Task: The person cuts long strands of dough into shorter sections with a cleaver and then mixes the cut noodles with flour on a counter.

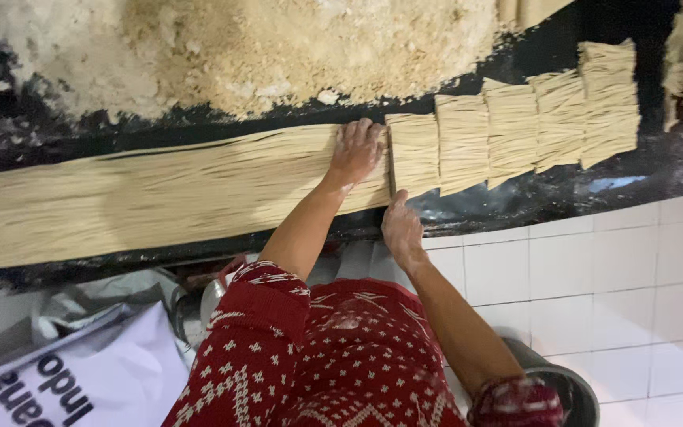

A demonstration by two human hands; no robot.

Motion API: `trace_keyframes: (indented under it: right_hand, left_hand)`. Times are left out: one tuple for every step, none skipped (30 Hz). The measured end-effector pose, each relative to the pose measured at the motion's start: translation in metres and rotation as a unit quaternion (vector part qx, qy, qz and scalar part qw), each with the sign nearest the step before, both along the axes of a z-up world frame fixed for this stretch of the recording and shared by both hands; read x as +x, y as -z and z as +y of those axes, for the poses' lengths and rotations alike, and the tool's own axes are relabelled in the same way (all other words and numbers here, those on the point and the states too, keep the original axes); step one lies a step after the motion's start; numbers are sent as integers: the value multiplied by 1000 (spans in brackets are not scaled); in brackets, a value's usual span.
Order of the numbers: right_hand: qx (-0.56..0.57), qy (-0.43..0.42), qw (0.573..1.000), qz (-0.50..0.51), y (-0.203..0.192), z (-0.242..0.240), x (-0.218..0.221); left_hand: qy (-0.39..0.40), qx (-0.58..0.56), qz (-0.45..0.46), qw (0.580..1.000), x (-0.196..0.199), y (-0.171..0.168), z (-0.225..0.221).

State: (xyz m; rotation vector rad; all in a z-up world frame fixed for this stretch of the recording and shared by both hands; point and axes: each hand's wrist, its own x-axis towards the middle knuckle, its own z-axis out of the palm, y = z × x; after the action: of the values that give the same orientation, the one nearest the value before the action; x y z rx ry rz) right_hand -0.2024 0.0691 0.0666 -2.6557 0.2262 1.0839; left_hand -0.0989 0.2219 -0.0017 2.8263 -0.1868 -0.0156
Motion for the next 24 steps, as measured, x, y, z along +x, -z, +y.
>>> trace_keyframes:
  right_hand:
    - [4, -4, 1000, 2, 0, 3, -4]
    - [5, -3, 1000, -15, 0, 4, -3]
    - [6, -2, 999, -33, -1, 4, -3]
    - [7, 2, 999, -35, 2, 3, -2]
    - [21, 11, 999, -41, 4, 2, -1]
    - [34, 18, 998, -49, 8, -1, 2]
    - [34, 20, 998, -54, 7, -6, 3]
    - [32, 20, 998, -50, 5, -10, 4]
    - [30, 20, 998, -47, 4, -14, 5]
    - [27, 22, 998, -49, 6, -20, -11]
    - [23, 12, 998, -55, 10, -25, -26]
    - [19, 2, 998, -60, 12, -29, -39]
    - [16, 3, 998, -59, 6, -29, -41]
    - [10, 3, 999, -51, 3, -27, -46]
    - [4, 2, 999, -42, 0, -24, -52]
    - [4, 0, 999, -38, 0, -20, -55]
    - [1, 8, 999, -41, -1, -17, -58]
    - [-4, 17, 999, -52, -3, -15, -54]
    - [-4, 17, 998, -55, -1, -11, -56]
    - [-4, 26, 998, -57, 1, -11, -55]
    - [-4, 36, 998, -58, 1, -11, -54]
    - [-4, 34, 997, -67, -6, -13, -50]
    - [-4, 36, 998, -44, -12, -14, -46]
    - [-5, 37, 999, -16, -15, -16, -53]
  left_hand:
    - [-4, 4, 2, 1000, -6, 8, 2]
    - [-5, -15, 10, 1000, -4, 15, 1]
    - [-6, -34, 18, 999, -3, 21, -2]
    - [-2, -33, 17, 999, -9, -2, 1]
    - [8, -30, 3, 1000, -15, -24, 3]
    - [15, -28, -13, 999, -20, -45, 4]
    - [18, -28, -17, 999, -36, -63, 1]
    - [24, -55, -35, 998, -54, -80, -3]
    - [31, -81, -53, 995, -70, -97, -5]
    - [33, -83, -54, 995, -87, -107, -10]
    - [24, -95, -59, 993, -102, -116, -14]
    - [15, -107, -61, 992, -116, -127, -16]
    - [15, -109, -61, 992, -117, -111, -18]
    - [43, -78, -83, 993, -124, -93, -18]
    - [72, -46, -104, 991, -132, -75, -17]
    - [69, -46, -100, 992, -135, -70, -20]
    - [60, -7, -105, 993, -139, -66, -23]
    - [54, 32, -116, 991, -135, -63, -27]
    - [53, 31, -119, 991, -136, -72, -24]
    - [52, 32, -120, 991, -134, -81, -24]
    - [51, 34, -120, 991, -132, -90, -25]
    - [49, 33, -128, 990, -125, -73, -26]
    - [39, 38, -135, 989, -118, -55, -27]
    - [29, 42, -137, 989, -122, -34, -29]
